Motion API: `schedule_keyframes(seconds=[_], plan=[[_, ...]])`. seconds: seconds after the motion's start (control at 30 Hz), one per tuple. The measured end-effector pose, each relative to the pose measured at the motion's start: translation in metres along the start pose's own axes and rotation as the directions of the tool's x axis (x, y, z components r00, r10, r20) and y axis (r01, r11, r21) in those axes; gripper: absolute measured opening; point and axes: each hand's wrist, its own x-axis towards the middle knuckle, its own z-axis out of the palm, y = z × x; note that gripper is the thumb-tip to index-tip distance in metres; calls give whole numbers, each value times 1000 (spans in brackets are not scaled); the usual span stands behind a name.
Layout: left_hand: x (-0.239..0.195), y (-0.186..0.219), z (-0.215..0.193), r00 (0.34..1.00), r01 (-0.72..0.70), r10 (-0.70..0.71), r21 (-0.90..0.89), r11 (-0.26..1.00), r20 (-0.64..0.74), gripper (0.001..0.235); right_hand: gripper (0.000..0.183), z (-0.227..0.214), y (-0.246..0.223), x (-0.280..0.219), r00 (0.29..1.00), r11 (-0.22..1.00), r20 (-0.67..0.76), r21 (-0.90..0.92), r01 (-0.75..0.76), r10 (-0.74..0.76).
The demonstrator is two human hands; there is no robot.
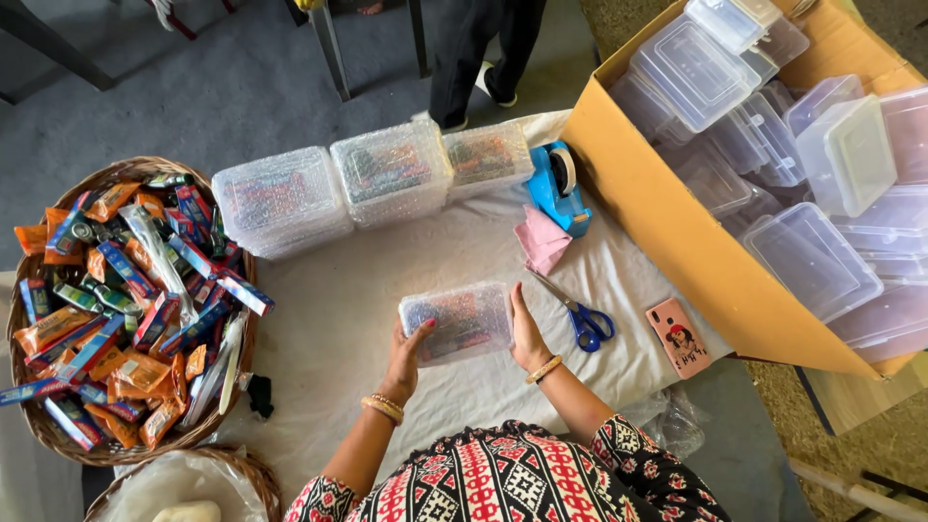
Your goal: Packing small items into plastic containers and bubble wrap at a workstation.
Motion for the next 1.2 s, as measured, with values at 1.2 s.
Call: schedule_keyframes(seconds=[1.2], plan=[[-76, -61, -98, 948, -299, 98, 952, -70, 304, 88, 47, 7, -185, 261, 743, 692, -118, -483, 537, -659]])
